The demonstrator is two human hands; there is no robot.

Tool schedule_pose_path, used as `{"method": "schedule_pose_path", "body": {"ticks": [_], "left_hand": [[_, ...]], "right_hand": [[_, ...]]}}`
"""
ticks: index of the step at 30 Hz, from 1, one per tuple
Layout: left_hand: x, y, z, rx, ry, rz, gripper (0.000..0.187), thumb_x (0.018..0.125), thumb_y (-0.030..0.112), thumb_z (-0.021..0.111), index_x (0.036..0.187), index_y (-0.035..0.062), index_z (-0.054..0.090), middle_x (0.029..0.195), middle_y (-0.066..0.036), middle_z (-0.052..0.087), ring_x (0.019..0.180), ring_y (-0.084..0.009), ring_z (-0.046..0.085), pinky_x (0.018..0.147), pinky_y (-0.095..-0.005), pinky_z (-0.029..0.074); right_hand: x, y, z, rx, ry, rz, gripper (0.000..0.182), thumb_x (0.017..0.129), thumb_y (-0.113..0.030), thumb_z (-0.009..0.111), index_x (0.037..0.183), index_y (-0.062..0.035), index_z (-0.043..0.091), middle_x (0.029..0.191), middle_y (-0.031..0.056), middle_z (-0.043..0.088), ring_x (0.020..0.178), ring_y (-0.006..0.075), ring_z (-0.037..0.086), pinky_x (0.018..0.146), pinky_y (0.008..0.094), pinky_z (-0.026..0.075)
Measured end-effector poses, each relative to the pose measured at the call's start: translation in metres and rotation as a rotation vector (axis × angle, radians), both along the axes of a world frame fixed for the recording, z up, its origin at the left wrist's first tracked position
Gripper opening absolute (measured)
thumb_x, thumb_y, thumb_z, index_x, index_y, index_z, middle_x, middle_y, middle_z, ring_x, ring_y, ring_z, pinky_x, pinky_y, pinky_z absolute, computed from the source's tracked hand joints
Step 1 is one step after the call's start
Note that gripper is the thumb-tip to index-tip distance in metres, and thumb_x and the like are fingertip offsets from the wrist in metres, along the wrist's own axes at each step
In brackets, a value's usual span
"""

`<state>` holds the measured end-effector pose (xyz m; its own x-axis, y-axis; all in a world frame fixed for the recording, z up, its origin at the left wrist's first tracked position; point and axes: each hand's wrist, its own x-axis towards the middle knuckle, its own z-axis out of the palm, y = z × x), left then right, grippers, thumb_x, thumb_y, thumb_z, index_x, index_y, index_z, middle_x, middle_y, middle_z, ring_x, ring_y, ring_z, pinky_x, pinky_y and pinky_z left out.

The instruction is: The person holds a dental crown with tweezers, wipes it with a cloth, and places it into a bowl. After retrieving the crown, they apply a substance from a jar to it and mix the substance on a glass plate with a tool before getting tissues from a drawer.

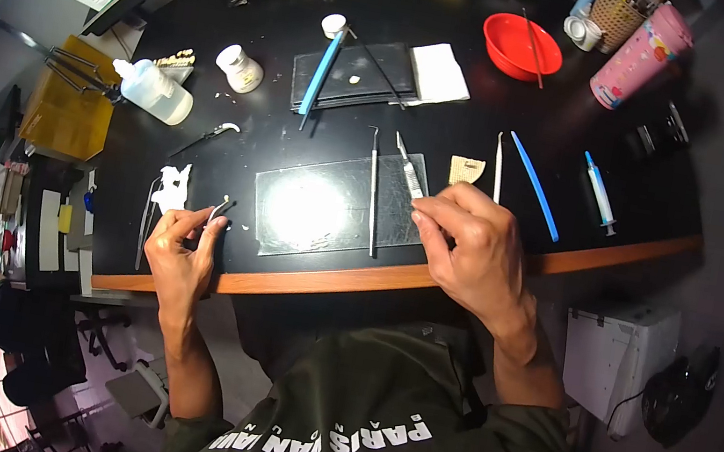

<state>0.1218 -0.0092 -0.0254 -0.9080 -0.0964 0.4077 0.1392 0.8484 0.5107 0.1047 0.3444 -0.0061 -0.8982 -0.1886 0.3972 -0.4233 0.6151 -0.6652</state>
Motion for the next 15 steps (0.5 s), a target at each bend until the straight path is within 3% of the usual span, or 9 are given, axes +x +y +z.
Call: {"method": "schedule_pose_path", "body": {"ticks": [4,5,7,10,13,15], "left_hand": [[0.004,0.004,0.004,0.008,-0.030,-0.013,0.024,0.085,0.007,0.088,0.106,-0.0028,0.080,0.079,-0.010,0.064,0.065,-0.0177,0.059,0.061,-0.0321,0.049],[0.005,0.005,0.004,-0.014,-0.016,-0.020,0.024,0.085,0.007,0.088,0.105,-0.0027,0.080,0.081,-0.009,0.064,0.064,-0.0172,0.058,0.060,-0.0316,0.048],[0.006,0.004,0.001,0.000,-0.008,-0.022,0.024,0.085,0.007,0.088,0.105,-0.0024,0.080,0.081,-0.009,0.064,0.064,-0.0167,0.057,0.060,-0.0317,0.048],[0.008,0.003,-0.002,-0.014,0.002,-0.026,0.025,0.085,0.007,0.088,0.107,-0.0024,0.080,0.082,-0.008,0.064,0.066,-0.0157,0.057,0.060,-0.0315,0.048],[0.009,0.004,-0.002,-0.004,-0.008,-0.027,0.025,0.086,0.006,0.087,0.108,-0.0027,0.080,0.084,-0.009,0.064,0.067,-0.0151,0.059,0.061,-0.0312,0.049],[0.010,0.005,-0.001,-0.003,-0.025,-0.025,0.026,0.086,0.005,0.087,0.110,-0.0028,0.079,0.085,-0.009,0.064,0.068,-0.0154,0.060,0.062,-0.0311,0.050]], "right_hand": [[-0.013,0.015,0.007,0.060,-0.002,-0.038,0.007,0.087,0.002,0.076,0.095,0.0033,0.077,0.087,0.0157,0.071,0.081,0.0354,0.072,0.071,0.0412,0.056],[-0.017,0.023,0.008,0.080,0.015,-0.102,0.007,0.087,0.001,0.076,0.094,0.0033,0.076,0.088,0.0162,0.071,0.078,0.0349,0.072,0.070,0.0411,0.056],[-0.020,0.038,0.013,0.145,0.010,-0.249,0.010,0.088,0.000,0.077,0.097,0.0033,0.078,0.083,0.0120,0.070,0.064,0.0208,0.063,0.062,0.0336,0.050],[-0.017,0.060,0.009,0.188,-0.089,-0.428,0.011,0.087,-0.002,0.079,0.097,0.0032,0.078,0.079,0.0108,0.067,0.059,0.0193,0.058,0.059,0.0336,0.047],[-0.013,0.069,0.008,0.204,-0.143,-0.515,0.009,0.085,-0.003,0.079,0.094,0.0002,0.078,0.082,0.0144,0.070,0.070,0.0312,0.071,0.068,0.0403,0.054],[-0.011,0.070,0.006,0.213,-0.164,-0.620,0.015,0.084,-0.006,0.082,0.097,0.0011,0.078,0.086,0.0156,0.069,0.079,0.0329,0.071,0.075,0.0424,0.054]]}}
